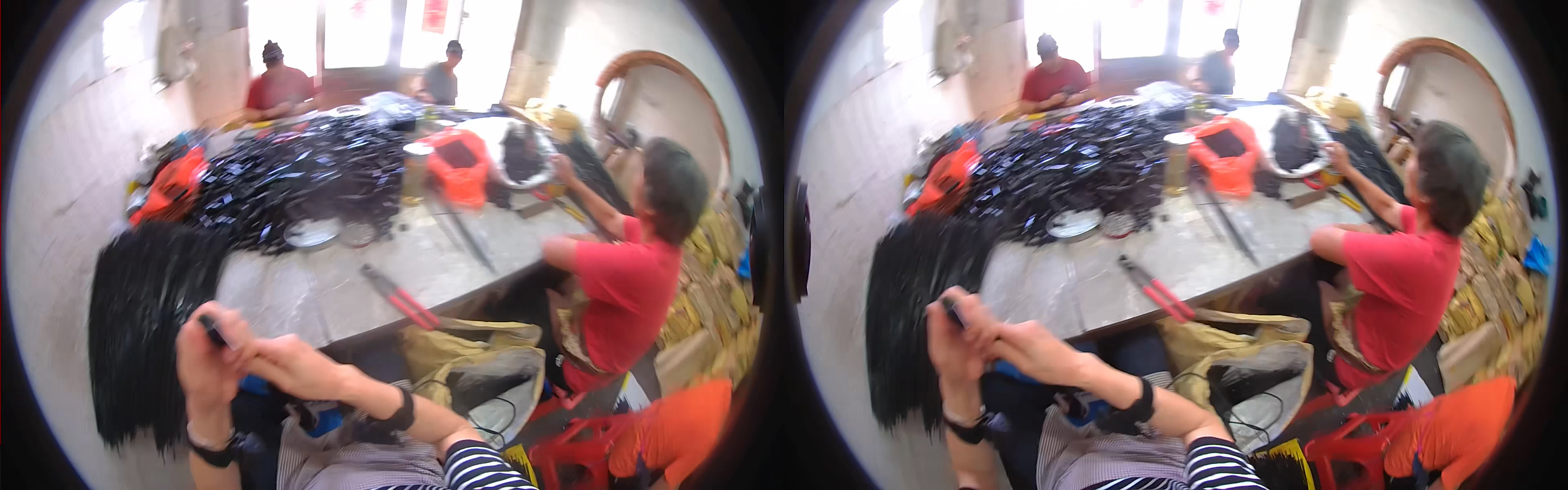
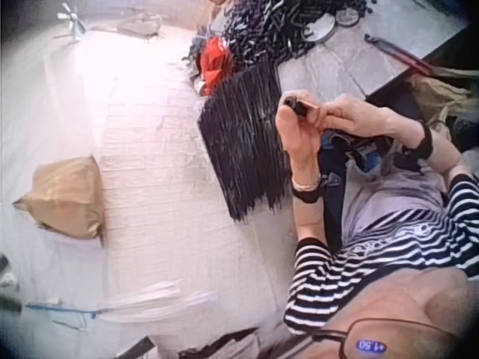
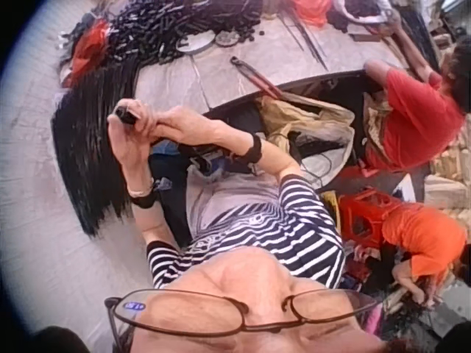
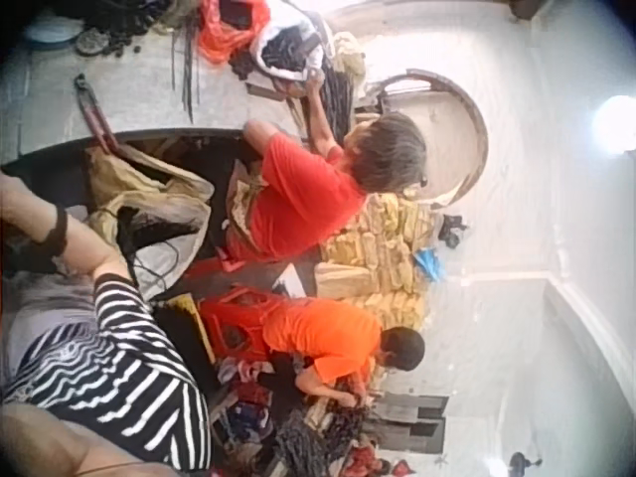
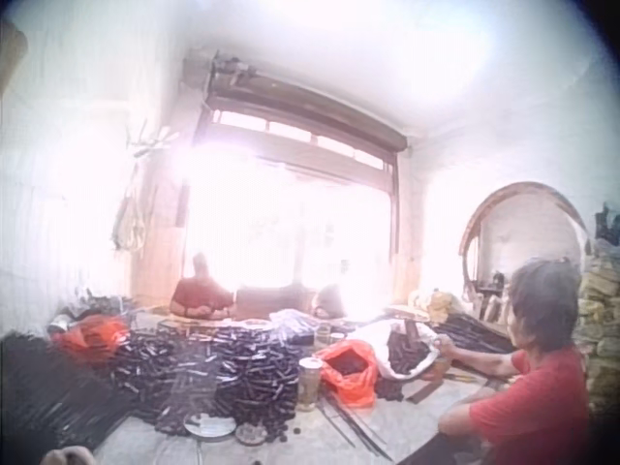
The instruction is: Assembling components for umbrellas at a workstation in a factory setting.
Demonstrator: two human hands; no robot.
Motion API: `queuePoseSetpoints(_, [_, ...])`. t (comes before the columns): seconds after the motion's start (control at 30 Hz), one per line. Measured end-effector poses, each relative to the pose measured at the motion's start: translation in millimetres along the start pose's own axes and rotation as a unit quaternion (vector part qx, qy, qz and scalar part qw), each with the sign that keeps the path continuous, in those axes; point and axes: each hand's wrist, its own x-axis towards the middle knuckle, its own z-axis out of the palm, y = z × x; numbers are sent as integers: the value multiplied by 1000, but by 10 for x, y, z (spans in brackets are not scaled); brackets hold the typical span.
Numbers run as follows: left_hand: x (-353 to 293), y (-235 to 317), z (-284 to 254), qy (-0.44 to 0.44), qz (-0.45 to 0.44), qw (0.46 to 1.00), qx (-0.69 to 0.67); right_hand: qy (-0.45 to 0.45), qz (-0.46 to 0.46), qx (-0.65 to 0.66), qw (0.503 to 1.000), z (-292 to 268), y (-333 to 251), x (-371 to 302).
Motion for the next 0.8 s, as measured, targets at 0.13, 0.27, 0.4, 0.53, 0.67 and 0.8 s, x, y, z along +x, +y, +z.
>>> queuePoseSetpoints(0.13, [-86, -411, -203, 51, -3, 999, -3, 95, 81, -202, 971, -165, 92, -274])
queuePoseSetpoints(0.27, [-230, -510, -217, 100, -11, 995, 21, 158, 19, -196, 968, -181, -329, -230])
queuePoseSetpoints(0.4, [-364, -600, -263, 129, -1, 990, 58, 133, -69, -351, 924, -58, -402, -72])
queuePoseSetpoints(0.53, [-426, -676, -183, 155, 27, 980, 124, 46, -81, -407, 909, -118, -368, -27])
queuePoseSetpoints(0.67, [-508, -750, -216, 154, 17, 975, 156, 23, -86, -448, 890, -124, -383, -74])
queuePoseSetpoints(0.8, [-564, -738, -186, 113, -14, 977, 178, 28, -121, -483, 867, -160, -354, -183])
